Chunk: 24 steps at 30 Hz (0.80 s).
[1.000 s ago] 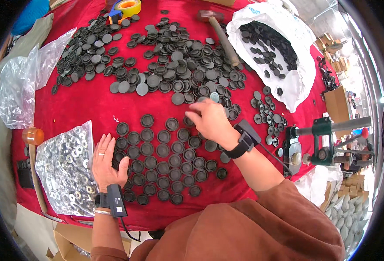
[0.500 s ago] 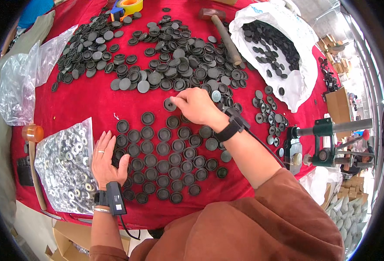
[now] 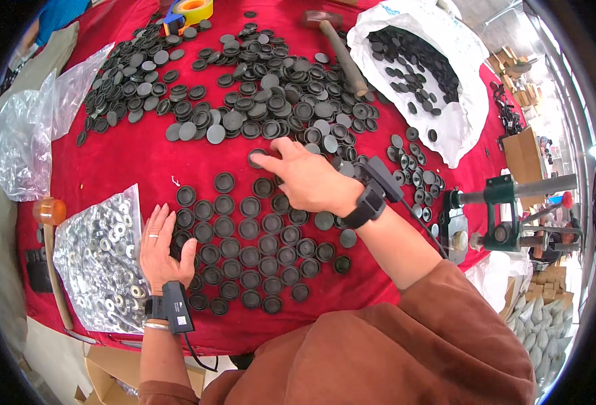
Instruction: Sorting and arranging black rubber grommets or parts into a grid on a table.
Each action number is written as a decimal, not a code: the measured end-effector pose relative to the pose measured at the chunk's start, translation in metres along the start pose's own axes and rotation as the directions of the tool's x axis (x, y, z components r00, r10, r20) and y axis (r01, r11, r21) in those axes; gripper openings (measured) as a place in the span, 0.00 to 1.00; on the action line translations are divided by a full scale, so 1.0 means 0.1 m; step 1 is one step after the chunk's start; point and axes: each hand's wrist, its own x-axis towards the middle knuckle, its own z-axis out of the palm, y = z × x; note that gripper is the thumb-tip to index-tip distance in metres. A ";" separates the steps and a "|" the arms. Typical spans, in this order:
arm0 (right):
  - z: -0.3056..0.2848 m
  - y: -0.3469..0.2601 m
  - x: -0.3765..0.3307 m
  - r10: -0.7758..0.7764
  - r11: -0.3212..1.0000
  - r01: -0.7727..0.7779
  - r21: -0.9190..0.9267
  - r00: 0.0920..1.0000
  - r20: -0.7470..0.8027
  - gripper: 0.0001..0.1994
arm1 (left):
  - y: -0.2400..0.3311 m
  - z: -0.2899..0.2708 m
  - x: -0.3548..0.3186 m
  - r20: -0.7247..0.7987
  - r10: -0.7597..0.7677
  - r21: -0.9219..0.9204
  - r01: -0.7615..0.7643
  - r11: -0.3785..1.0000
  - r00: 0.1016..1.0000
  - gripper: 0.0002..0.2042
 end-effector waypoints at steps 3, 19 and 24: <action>0.01 -0.03 0.07 -0.004 1.000 0.006 -0.026 0.998 0.068 0.27 | 0.00 -0.01 -0.01 0.000 0.004 0.003 -0.004 1.000 1.000 0.26; -0.35 0.71 -1.28 0.384 0.910 -0.414 -0.035 0.869 -0.312 0.17 | 0.05 -0.02 0.01 0.028 0.002 -0.011 -0.001 1.000 1.000 0.24; 0.04 0.35 -1.58 0.343 0.932 -0.358 0.058 0.819 -0.460 0.13 | 0.01 0.01 0.00 0.022 0.014 -0.011 -0.014 1.000 1.000 0.23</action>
